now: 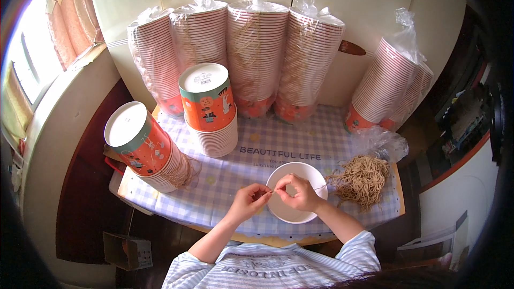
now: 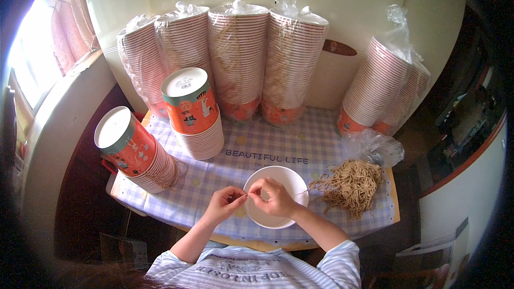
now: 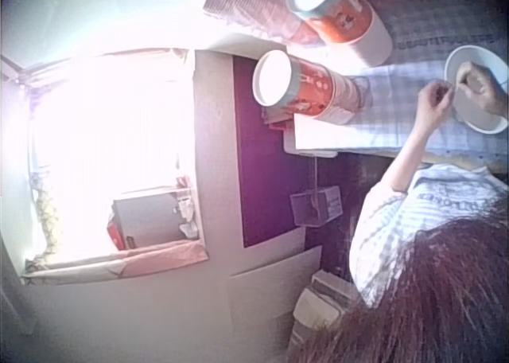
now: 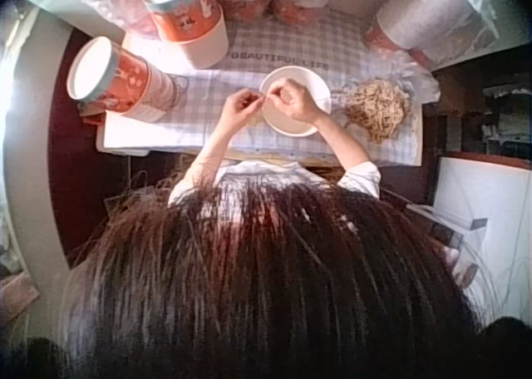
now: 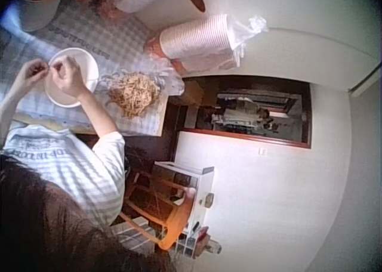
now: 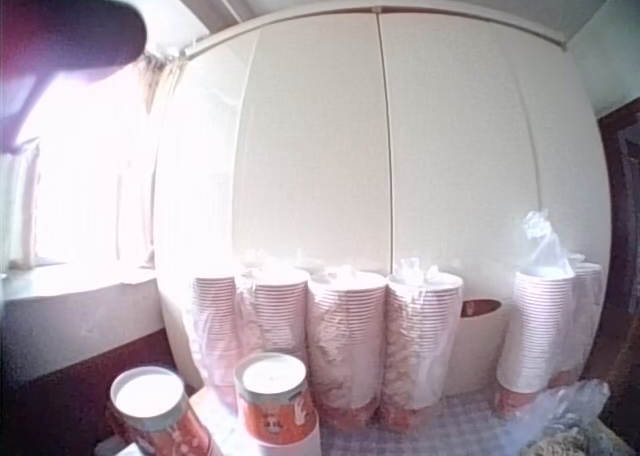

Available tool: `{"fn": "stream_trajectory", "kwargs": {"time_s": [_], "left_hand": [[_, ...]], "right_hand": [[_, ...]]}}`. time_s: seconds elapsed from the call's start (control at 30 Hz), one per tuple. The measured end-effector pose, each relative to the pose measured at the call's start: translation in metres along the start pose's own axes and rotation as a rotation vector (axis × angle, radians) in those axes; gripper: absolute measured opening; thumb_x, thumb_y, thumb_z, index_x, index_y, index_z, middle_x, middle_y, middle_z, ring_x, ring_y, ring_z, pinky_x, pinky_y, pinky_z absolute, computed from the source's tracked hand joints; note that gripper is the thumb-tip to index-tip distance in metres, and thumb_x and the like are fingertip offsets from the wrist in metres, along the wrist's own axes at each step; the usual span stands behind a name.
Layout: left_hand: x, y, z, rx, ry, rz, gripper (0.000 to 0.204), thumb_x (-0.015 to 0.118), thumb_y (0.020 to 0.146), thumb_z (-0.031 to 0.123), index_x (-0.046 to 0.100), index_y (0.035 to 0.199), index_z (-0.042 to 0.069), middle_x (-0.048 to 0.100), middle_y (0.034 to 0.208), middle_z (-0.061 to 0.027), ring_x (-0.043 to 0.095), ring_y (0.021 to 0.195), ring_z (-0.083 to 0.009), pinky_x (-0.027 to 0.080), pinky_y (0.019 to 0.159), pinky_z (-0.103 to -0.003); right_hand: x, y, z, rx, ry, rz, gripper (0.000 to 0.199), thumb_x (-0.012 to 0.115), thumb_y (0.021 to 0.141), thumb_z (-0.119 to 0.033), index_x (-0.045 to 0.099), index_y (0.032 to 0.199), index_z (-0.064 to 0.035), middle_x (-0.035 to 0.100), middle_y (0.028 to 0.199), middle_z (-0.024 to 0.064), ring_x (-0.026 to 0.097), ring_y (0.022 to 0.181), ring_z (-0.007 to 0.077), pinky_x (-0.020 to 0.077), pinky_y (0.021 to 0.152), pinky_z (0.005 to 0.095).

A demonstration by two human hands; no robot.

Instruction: Securing paper containers with rubber bands.

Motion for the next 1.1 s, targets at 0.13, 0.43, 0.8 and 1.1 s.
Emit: {"fn": "stream_trajectory", "kwargs": {"time_s": [0.13,0.43,0.8,1.1], "left_hand": [[0.003,0.0,0.01,0.044,0.113,-0.006,0.014,0.063,0.079,0.012,0.06,0.086,0.0,0.058,0.07,0.0002,0.047,0.059,-0.0032,0.04,0.052,-0.02],[0.001,-0.001,0.029,0.22,0.34,0.079,0.014,0.064,0.077,0.013,0.061,0.083,0.0,0.059,0.07,-0.0046,0.05,0.058,-0.0069,0.041,0.052,-0.021],[-0.004,0.004,-0.001,0.059,-0.13,0.002,0.009,0.056,0.084,0.007,0.054,0.088,-0.001,0.06,0.082,-0.005,0.057,0.077,-0.0096,0.046,0.069,-0.022],[-0.007,0.003,0.001,0.048,-0.051,0.018,0.008,0.058,0.083,0.007,0.055,0.087,0.0,0.06,0.081,-0.0034,0.055,0.073,-0.0068,0.043,0.064,-0.018]], "right_hand": [[-0.002,0.0,0.002,-0.028,-0.012,0.019,0.02,0.061,0.072,0.003,0.051,0.086,-0.0055,0.059,0.079,0.0056,0.059,0.074,0.0162,0.047,0.067,0.0266],[0.007,0.001,0.012,0.083,0.201,0.001,0.022,0.057,0.078,0.001,0.047,0.097,-0.0039,0.058,0.086,0.0049,0.058,0.077,0.0124,0.0476,0.068,0.0252],[0.014,0.002,0.009,0.201,-0.045,-0.168,0.014,0.061,0.075,-0.007,0.057,0.087,-0.0036,0.056,0.072,0.005,0.056,0.062,0.0128,0.0461,0.055,0.0254],[0.013,0.002,0.007,0.123,-0.183,-0.127,0.008,0.064,0.073,-0.009,0.062,0.079,-0.0054,0.059,0.074,0.0066,0.058,0.061,0.0192,0.0475,0.054,0.0299]]}}
Point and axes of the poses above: each hand's wrist, its own y-axis towards the middle knuckle, its own x-axis out of the palm, z = x × y, the point moved 7 cm from there along y, towards the middle knuckle
